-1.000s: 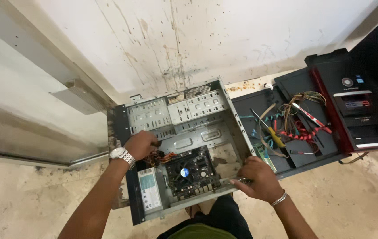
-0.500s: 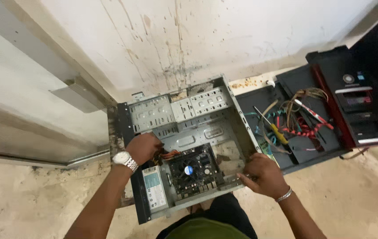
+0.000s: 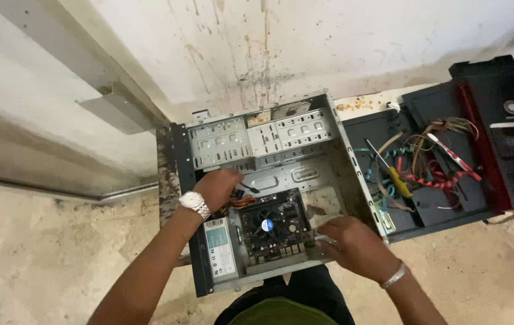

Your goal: The person works on an open desktop computer case, handling internal components and wires. They use a screwdriver to manipulate a hard drive and other parts within the chassis.

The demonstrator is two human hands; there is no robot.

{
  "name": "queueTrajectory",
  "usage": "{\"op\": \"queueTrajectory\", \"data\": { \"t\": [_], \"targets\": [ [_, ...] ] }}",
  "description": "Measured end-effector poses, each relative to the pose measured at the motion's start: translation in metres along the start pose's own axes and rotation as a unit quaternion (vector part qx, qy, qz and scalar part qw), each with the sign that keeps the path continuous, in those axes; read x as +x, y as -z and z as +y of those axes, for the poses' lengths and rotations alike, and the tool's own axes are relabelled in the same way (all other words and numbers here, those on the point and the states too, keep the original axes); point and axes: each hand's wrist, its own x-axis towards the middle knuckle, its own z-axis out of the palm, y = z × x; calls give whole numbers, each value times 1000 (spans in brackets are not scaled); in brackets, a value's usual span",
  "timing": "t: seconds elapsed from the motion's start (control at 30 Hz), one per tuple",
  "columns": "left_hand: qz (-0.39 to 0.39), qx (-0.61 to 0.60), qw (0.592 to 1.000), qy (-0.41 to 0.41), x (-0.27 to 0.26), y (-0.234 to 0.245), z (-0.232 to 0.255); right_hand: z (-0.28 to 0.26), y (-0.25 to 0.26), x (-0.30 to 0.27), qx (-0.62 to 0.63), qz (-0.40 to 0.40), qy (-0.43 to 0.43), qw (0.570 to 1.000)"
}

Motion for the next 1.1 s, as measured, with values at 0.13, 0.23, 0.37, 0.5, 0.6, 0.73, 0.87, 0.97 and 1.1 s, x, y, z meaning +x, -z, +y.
{"op": "queueTrajectory", "data": {
  "t": [0.13,0.23,0.37,0.5,0.6,0.73,0.87,0.97,1.1],
  "targets": [
    [279,-88,956,24,-46,32,22,-10,-11,52,20,-47,96,994],
    [402,-248,862,182,-113,80,74,-26,-7,91,-67,-155,96,981],
    [488,-176,800,301,-194,7,98,-6,-60,155,-107,-56,190,974],
    [434,-213,727,487,-225,-28,154,-18,-87,216,33,-47,91,994],
    [417,-226,692,544,-218,-48,185,-16,-117,244,61,-140,-9,988],
    [359,-152,704,593,-208,-93,199,-2,-122,252,144,-149,-76,975],
    [402,-117,705,572,-171,-25,222,48,-127,253,143,-130,52,980],
    [498,-116,740,437,-139,-16,223,62,-117,255,185,-142,114,966],
    [454,-182,752,442,-100,-4,224,56,-91,253,248,-214,37,944]
  ]
}}
